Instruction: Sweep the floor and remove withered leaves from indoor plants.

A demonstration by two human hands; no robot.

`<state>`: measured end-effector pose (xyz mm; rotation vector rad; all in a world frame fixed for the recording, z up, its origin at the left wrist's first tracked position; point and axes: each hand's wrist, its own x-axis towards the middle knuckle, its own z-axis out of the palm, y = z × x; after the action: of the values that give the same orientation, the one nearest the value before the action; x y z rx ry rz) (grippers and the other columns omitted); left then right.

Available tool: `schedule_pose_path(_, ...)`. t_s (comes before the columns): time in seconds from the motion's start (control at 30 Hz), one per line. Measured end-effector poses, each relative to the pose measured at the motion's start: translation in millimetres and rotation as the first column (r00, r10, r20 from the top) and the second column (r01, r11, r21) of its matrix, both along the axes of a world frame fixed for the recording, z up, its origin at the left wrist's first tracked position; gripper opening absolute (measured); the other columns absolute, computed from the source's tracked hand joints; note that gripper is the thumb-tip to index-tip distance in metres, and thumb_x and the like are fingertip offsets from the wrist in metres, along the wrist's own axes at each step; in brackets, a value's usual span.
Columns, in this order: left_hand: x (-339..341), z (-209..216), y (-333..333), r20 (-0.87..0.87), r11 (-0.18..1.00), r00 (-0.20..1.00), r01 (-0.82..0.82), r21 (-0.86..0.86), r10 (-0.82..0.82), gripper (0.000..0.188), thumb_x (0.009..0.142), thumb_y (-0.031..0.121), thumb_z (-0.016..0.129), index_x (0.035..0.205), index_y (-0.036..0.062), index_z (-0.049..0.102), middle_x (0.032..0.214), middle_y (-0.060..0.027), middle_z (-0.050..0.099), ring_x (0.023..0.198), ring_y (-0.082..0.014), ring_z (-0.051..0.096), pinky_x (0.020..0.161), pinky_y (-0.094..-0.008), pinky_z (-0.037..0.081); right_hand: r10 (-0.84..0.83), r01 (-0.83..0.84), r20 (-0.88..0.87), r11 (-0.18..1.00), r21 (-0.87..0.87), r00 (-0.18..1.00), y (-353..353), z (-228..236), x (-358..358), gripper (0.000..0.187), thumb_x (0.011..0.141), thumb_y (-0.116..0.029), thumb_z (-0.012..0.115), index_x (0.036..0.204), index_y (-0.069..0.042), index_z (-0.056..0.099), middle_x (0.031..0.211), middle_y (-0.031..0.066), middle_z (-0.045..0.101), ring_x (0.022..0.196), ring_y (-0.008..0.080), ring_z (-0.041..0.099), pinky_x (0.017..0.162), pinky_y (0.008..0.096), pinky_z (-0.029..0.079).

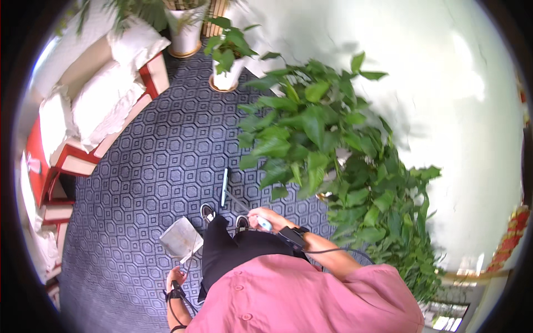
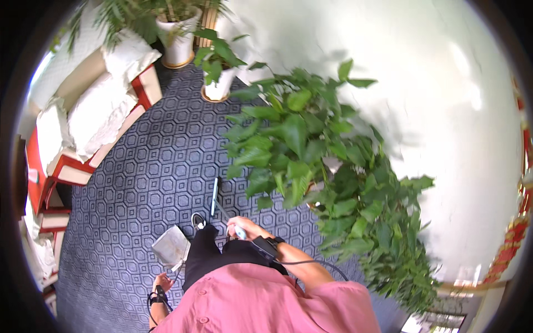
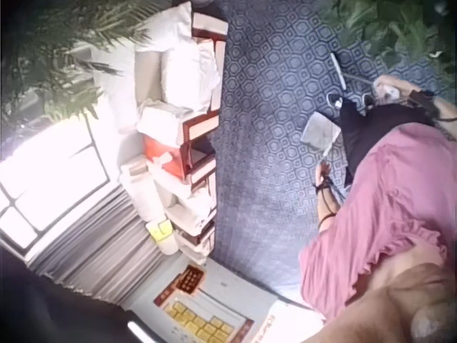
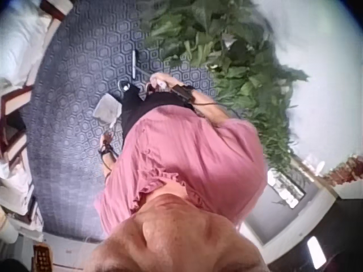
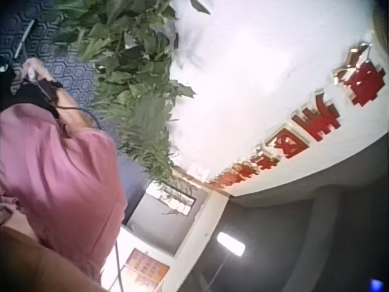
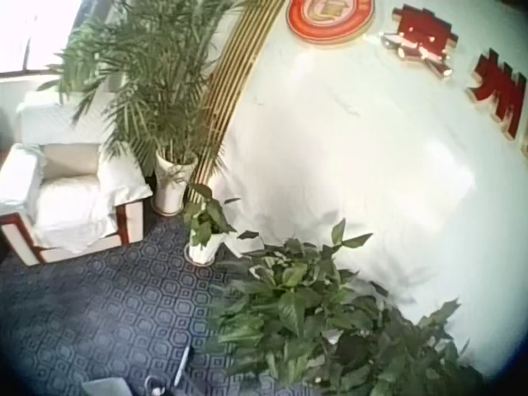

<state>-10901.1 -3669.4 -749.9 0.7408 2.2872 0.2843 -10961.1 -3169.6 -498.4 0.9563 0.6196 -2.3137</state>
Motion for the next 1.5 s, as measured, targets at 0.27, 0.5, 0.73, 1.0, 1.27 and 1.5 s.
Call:
schedule_pose_path(0.27, -44, 16, -23, 0.156, 0.926, 0.914, -0.361, -0.107, 0.374, 0.018, 0.069, 0.019, 0.052, 0.078, 0.0041, 0.056, 0.063, -0.0138, 0.055, 0.057, -0.0243, 0.055, 0.053, -0.0342, 0.044, -0.017, 0.085, -0.346, 0.980, 0.180, 0.938, -46, 30, -64, 0.006, 0.075, -0.005, 0.046, 0.077, -0.001, 0.042, 0.067, 0.0008, 0.045, 0.065, 0.0100, 0.048, 0.056, 0.0196, 0.040)
schedule_pose_path(0.5, -204, 164, 178, 0.935, 0.457, 0.154, -0.890, -0.009, 0.320, 0.043, 0.082, 0.039, 0.041, 0.097, -0.0011, 0.048, 0.087, -0.0120, 0.057, 0.079, -0.0209, 0.056, 0.068, -0.0317, 0.046, -0.147, 0.147, 0.038, 0.989, 0.012, 0.988, -84, 21, -109, 0.014, 0.074, -0.010, 0.049, 0.063, -0.003, 0.044, 0.058, 0.0060, 0.046, 0.050, 0.0125, 0.045, 0.044, 0.0219, 0.039)
schedule_pose_path(0.73, -229, 220, 286, 0.818, 0.637, -0.455, -0.757, -0.147, -0.352, 0.042, 0.086, 0.039, 0.023, 0.080, 0.0024, 0.043, 0.070, -0.0093, 0.048, 0.062, -0.0215, 0.048, 0.065, -0.0415, 0.041, 0.132, -0.082, -0.201, 0.967, 0.241, 0.971, -100, 48, -100, 0.025, 0.081, -0.029, 0.043, 0.074, -0.005, 0.049, 0.058, 0.0037, 0.049, 0.047, 0.0122, 0.049, 0.041, 0.0236, 0.041)
schedule_pose_path(1.0, -223, 197, 291, 0.702, 0.062, -0.711, -0.699, -0.712, 0.041, 0.005, 0.067, -0.003, 0.042, 0.063, 0.0005, 0.040, 0.062, -0.0085, 0.042, 0.060, -0.0187, 0.044, 0.066, -0.0354, 0.042, -0.015, 0.014, -0.006, 0.648, 0.761, 1.000, 22, 76, -41, 0.017, 0.078, -0.022, 0.052, 0.083, -0.007, 0.057, 0.056, -0.0002, 0.049, 0.046, 0.0104, 0.050, 0.042, 0.0214, 0.043)
schedule_pose_path(1.27, -225, 218, 315, 0.756, -0.049, -0.653, -0.757, -0.651, 0.052, 0.010, 0.068, 0.001, 0.047, 0.061, 0.0013, 0.040, 0.058, -0.0072, 0.042, 0.056, -0.0183, 0.043, 0.062, -0.0330, 0.042, -0.797, 0.712, -0.087, 0.479, 0.513, 0.598, 179, -17, 56, 0.008, 0.071, -0.005, 0.051, 0.065, -0.003, 0.046, 0.058, 0.0067, 0.048, 0.051, 0.0171, 0.050, 0.048, 0.0279, 0.045)
schedule_pose_path(1.5, -205, 209, 339, 0.802, -0.200, -0.597, -0.784, -0.588, -0.018, 0.015, 0.070, 0.003, 0.048, 0.055, 0.0006, 0.042, 0.054, -0.0075, 0.046, 0.054, -0.0176, 0.047, 0.061, -0.0310, 0.043, -0.838, 0.732, -0.135, 0.371, 0.571, 0.529, 268, -62, 49, 0.010, 0.071, -0.012, 0.050, 0.074, -0.003, 0.045, 0.065, 0.0086, 0.048, 0.056, 0.0196, 0.050, 0.053, 0.0293, 0.046)
